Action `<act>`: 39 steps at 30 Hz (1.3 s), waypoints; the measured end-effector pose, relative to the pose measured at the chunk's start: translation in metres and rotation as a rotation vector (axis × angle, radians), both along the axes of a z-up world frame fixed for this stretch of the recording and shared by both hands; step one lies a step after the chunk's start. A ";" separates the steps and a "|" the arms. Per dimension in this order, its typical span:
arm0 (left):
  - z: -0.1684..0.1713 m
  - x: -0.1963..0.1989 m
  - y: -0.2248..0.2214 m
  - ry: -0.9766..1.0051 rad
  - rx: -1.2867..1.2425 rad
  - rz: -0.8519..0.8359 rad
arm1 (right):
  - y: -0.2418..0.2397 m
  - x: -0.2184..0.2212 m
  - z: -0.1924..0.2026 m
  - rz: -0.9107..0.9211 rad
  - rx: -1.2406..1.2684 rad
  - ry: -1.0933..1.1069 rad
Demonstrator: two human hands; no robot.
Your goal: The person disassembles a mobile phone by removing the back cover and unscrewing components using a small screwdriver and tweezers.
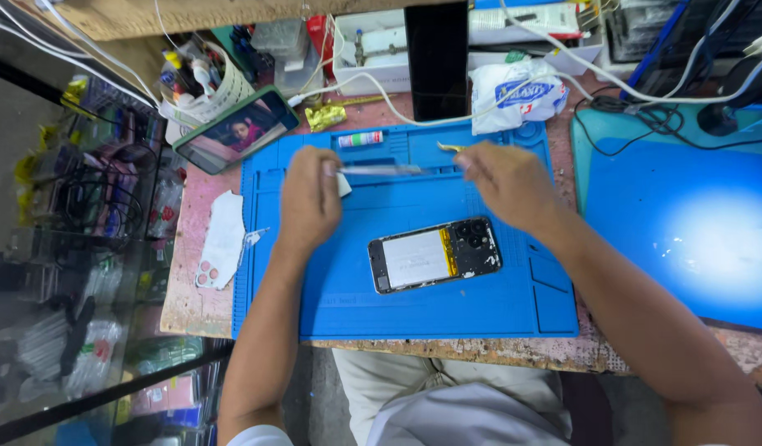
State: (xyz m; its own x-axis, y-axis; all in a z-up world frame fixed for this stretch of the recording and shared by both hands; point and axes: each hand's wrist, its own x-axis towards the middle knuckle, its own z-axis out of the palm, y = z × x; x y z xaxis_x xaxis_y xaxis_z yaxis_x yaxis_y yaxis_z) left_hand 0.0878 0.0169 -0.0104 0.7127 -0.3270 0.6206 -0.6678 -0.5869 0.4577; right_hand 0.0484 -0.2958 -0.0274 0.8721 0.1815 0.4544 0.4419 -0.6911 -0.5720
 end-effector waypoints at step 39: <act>-0.001 -0.120 -0.008 0.520 0.173 0.024 | -0.011 -0.043 0.060 0.071 0.006 0.222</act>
